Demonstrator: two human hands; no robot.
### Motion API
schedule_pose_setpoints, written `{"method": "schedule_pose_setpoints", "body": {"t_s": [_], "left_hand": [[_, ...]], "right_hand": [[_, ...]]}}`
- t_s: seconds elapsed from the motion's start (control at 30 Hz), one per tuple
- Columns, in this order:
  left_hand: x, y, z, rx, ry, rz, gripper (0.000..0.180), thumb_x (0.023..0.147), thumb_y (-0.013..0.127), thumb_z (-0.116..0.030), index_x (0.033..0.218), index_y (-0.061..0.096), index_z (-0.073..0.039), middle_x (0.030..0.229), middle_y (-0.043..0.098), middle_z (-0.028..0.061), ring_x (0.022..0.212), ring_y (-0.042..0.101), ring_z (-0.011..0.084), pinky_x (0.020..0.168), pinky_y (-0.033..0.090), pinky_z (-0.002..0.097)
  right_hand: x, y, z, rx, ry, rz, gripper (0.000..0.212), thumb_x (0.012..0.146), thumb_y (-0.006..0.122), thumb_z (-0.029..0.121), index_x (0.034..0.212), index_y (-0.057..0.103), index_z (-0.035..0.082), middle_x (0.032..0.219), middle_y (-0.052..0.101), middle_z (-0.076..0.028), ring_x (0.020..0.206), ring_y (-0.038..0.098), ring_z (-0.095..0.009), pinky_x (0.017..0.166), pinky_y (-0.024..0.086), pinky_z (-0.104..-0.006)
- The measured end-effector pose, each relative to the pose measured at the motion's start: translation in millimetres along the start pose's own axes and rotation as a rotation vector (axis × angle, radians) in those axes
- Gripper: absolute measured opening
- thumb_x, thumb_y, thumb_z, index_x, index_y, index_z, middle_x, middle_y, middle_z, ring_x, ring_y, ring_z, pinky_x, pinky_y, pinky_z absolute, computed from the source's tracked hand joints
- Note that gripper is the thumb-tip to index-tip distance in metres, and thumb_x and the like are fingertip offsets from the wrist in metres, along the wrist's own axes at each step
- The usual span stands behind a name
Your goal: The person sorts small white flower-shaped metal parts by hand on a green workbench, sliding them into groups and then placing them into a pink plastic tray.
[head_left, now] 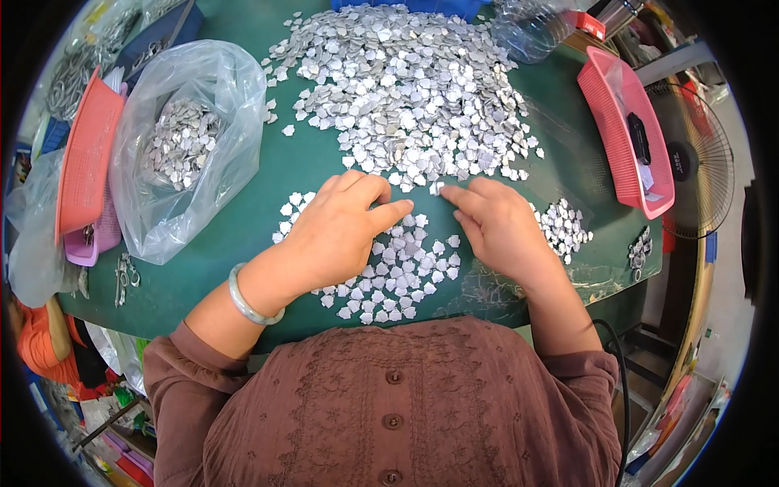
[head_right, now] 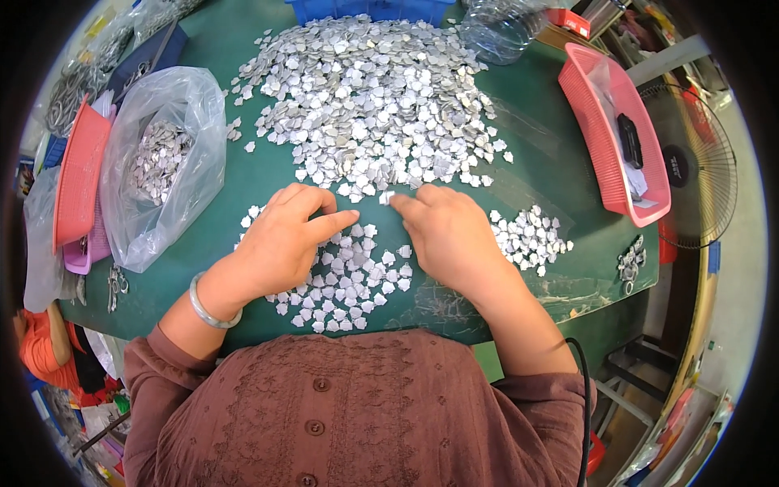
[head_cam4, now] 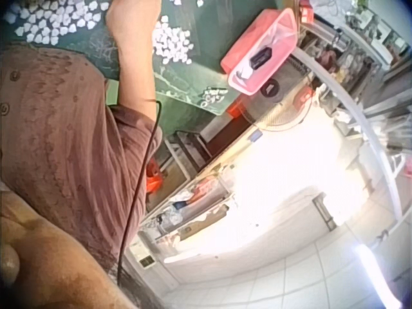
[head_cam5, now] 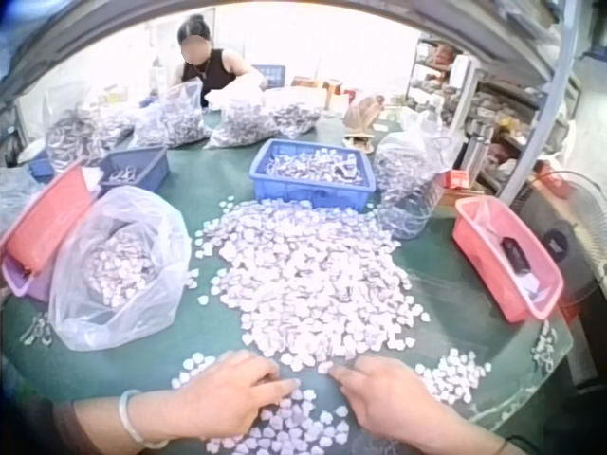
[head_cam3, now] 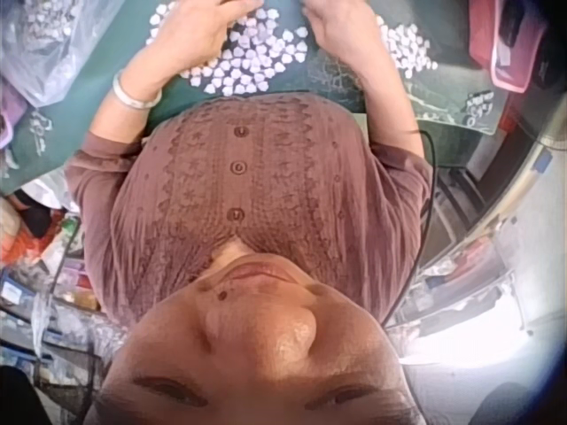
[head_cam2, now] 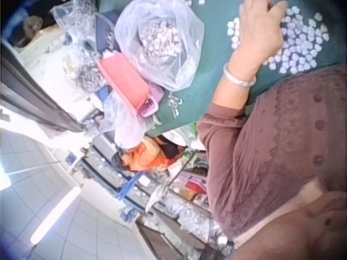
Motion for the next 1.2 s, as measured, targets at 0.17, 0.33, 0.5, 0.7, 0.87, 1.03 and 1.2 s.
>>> {"method": "schedule_pose_setpoints", "body": {"t_s": [0.17, 0.33, 0.5, 0.7, 0.87, 1.03, 1.2], "left_hand": [[2, 2, -4, 0.084, -0.014, 0.088, 0.039, 0.071, 0.058, 0.005, 0.103, 0.073, -0.011, 0.101, 0.057, 0.0090, 0.096, 0.053, 0.0282, 0.086, 0.044, 0.0367], [4, 2, -5, 0.082, 0.009, 0.100, 0.037, 0.070, 0.059, 0.005, 0.101, 0.073, -0.010, 0.099, 0.056, 0.0089, 0.096, 0.054, 0.0279, 0.086, 0.044, 0.0368], [6, 1, 1, 0.055, -0.007, 0.056, 0.036, 0.072, 0.058, 0.007, 0.102, 0.072, -0.007, 0.097, 0.057, 0.0093, 0.094, 0.054, 0.0286, 0.085, 0.044, 0.0373], [17, -3, 6, 0.169, -0.051, -0.052, 0.036, 0.074, 0.056, 0.006, 0.104, 0.071, -0.006, 0.096, 0.057, 0.0090, 0.092, 0.054, 0.0287, 0.085, 0.044, 0.0372], [16, -1, 8, 0.174, -0.051, -0.018, 0.038, 0.074, 0.056, 0.005, 0.104, 0.073, -0.009, 0.095, 0.057, 0.0072, 0.093, 0.054, 0.0271, 0.085, 0.043, 0.0362], [9, -3, 7, 0.155, -0.033, -0.008, 0.036, 0.073, 0.057, 0.005, 0.102, 0.074, -0.010, 0.095, 0.057, 0.0066, 0.092, 0.053, 0.0266, 0.084, 0.043, 0.0358], [7, -5, 6, 0.135, -0.021, -0.011, 0.035, 0.073, 0.057, 0.005, 0.101, 0.073, -0.009, 0.094, 0.057, 0.0067, 0.092, 0.053, 0.0266, 0.083, 0.043, 0.0360]], "right_hand": [[-1, -2, -2, 0.065, -0.033, 0.045, 0.021, 0.081, 0.065, 0.002, 0.101, 0.069, 0.004, 0.078, 0.058, -0.011, 0.075, 0.059, -0.032, 0.067, 0.048, -0.0398], [-1, -1, -10, 0.095, 0.013, -0.090, 0.020, 0.080, 0.065, 0.001, 0.099, 0.071, 0.006, 0.077, 0.057, -0.011, 0.073, 0.059, -0.031, 0.065, 0.048, -0.0387], [0, 1, 0, 0.107, -0.047, 0.085, 0.021, 0.080, 0.065, 0.002, 0.099, 0.071, 0.006, 0.078, 0.057, -0.010, 0.074, 0.059, -0.031, 0.065, 0.048, -0.0386], [5, 6, 2, 0.090, -0.071, 0.075, 0.025, 0.081, 0.065, 0.002, 0.104, 0.070, 0.007, 0.079, 0.057, -0.010, 0.074, 0.059, -0.031, 0.066, 0.048, -0.0398], [18, 7, 11, 0.066, -0.077, 0.041, 0.028, 0.079, 0.066, 0.003, 0.106, 0.069, 0.007, 0.080, 0.057, -0.011, 0.074, 0.059, -0.032, 0.067, 0.049, -0.0405], [17, 10, 10, -0.024, -0.101, 0.088, 0.022, 0.078, 0.066, 0.005, 0.100, 0.071, 0.007, 0.078, 0.056, -0.010, 0.074, 0.059, -0.031, 0.066, 0.048, -0.0400], [18, 5, 10, 0.019, -0.103, 0.105, 0.019, 0.077, 0.064, 0.005, 0.095, 0.072, 0.007, 0.076, 0.057, -0.010, 0.075, 0.061, -0.030, 0.067, 0.049, -0.0402]]}}
Point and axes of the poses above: each hand's wrist, its own x-axis towards the middle knuckle, its own y-axis out of the palm, z = x × y, the point moved 6 cm from there along x, towards the middle knuckle
